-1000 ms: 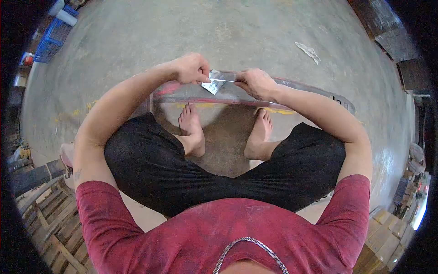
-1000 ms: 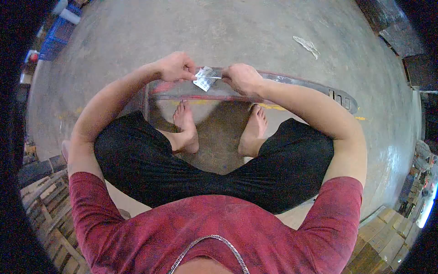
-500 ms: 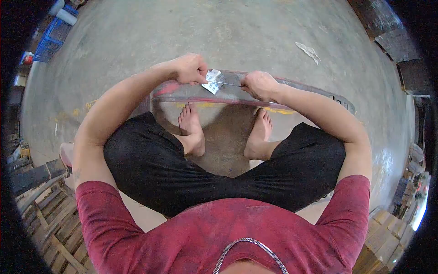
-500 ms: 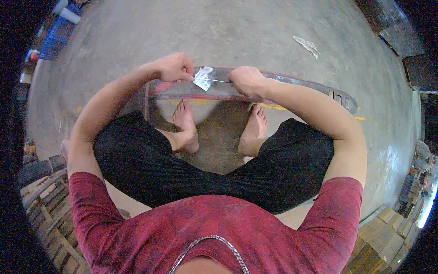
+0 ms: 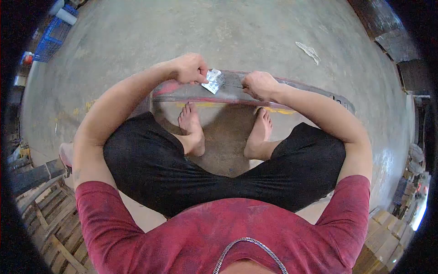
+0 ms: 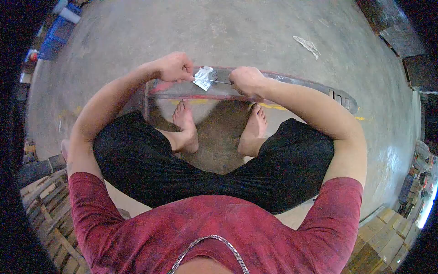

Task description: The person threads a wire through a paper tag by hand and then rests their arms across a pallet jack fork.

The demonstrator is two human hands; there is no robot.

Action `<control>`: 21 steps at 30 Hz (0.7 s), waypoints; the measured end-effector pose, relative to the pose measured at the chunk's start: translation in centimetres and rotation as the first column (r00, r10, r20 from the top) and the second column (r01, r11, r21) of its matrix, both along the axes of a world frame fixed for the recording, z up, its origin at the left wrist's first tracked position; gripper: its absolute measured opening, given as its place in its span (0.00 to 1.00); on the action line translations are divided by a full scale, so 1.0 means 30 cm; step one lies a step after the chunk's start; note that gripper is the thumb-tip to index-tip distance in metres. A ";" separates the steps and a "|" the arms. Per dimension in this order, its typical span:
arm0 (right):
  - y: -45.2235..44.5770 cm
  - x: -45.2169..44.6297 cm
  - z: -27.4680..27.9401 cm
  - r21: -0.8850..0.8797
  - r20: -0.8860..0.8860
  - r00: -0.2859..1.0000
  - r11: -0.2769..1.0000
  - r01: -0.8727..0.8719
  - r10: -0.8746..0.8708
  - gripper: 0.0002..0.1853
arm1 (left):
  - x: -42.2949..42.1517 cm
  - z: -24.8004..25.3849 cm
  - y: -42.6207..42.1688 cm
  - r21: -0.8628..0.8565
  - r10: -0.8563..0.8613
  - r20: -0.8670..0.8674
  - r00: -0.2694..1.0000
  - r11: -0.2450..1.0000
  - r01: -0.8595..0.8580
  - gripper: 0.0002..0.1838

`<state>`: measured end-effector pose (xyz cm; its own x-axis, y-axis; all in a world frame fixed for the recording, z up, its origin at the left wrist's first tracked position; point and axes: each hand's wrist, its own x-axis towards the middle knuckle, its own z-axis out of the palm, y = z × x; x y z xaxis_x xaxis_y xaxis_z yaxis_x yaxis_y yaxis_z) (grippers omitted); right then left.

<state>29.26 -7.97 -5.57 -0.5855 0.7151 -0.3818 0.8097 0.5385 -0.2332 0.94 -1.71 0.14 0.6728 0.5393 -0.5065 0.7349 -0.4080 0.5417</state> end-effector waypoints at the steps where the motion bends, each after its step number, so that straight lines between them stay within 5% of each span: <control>1: 0.000 0.002 0.000 -0.004 -0.011 1.000 1.000 -0.003 0.003 0.10 | 0.003 0.003 0.000 -0.005 -0.004 -0.005 1.000 1.000 0.004 0.11; 21: -0.008 -0.007 0.045 -0.021 -0.004 1.000 0.999 -0.024 0.024 0.11 | -0.001 0.015 -0.005 0.003 0.001 0.026 1.000 1.000 -0.001 0.11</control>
